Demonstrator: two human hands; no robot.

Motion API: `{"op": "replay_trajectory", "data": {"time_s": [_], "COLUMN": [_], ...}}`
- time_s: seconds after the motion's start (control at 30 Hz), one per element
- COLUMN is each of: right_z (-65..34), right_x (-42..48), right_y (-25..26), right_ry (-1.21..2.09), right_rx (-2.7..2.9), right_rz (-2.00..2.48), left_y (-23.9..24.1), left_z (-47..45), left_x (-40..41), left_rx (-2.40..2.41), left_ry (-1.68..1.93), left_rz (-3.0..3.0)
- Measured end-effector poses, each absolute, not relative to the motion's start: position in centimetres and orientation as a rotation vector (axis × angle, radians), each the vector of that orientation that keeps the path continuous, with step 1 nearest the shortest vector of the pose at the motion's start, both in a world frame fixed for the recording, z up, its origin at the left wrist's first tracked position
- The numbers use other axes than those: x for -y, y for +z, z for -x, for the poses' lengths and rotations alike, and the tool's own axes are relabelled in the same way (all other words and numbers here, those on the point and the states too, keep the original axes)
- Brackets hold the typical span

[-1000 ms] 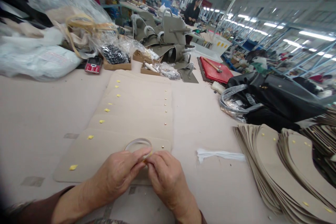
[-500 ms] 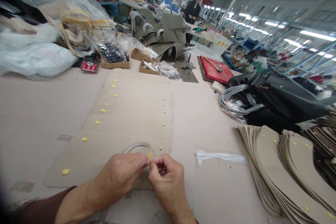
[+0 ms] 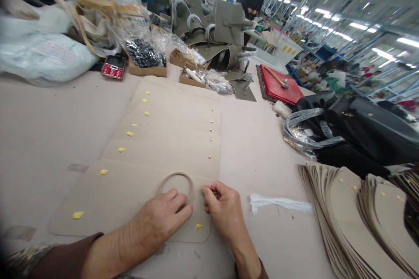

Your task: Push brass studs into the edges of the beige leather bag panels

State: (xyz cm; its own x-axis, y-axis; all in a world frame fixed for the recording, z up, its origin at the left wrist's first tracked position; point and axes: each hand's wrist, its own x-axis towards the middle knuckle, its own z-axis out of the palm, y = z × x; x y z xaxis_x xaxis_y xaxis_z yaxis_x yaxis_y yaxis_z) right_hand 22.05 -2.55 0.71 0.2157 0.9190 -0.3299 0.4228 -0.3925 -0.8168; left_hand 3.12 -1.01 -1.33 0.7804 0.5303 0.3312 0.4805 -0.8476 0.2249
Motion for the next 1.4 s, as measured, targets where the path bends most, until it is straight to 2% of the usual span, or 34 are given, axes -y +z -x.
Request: {"op": "replay_trajectory", "data": {"time_s": [0.17, 0.5, 0.57, 0.7, 0.8, 0.97, 1.17, 1.4], "right_z": [-21.3, -22.4, -23.0, -23.5, -23.3, -22.8, -21.7, -21.6], "right_x": [2.1, 2.8, 3.4, 4.3, 4.0, 2.2, 0.5, 3.1], "right_y": [1.6, 1.2, 1.0, 0.3, 0.2, 1.5, 3.3, 3.5], "right_ry": [0.852, 0.719, 0.577, 0.16, 0.031, 0.204, 0.601, 0.816], "right_rx": [1.492, 1.496, 1.601, 2.159, 2.409, 2.512, 2.159, 2.074], "right_rz": [2.035, 2.054, 1.971, 1.589, 1.464, 1.727, 2.066, 2.054], "left_y": [-1.6, -1.3, -1.3, -1.1, -0.9, -1.0, -0.9, 0.8], "left_z": [-2.9, -2.9, -2.9, -2.9, -2.9, -2.9, -2.7, -1.6], "left_x": [1.3, 1.2, 1.1, 1.1, 1.0, 1.1, 0.9, 0.5], "left_rx": [-0.803, -0.802, -0.804, -0.802, -0.793, -0.786, -0.777, -0.627], "left_ry": [0.561, 0.518, 0.509, 0.489, 0.463, 0.444, 0.53, 1.078], "left_rz": [-2.81, -2.754, -2.746, -2.742, -2.744, -2.748, -2.706, -2.29]}}
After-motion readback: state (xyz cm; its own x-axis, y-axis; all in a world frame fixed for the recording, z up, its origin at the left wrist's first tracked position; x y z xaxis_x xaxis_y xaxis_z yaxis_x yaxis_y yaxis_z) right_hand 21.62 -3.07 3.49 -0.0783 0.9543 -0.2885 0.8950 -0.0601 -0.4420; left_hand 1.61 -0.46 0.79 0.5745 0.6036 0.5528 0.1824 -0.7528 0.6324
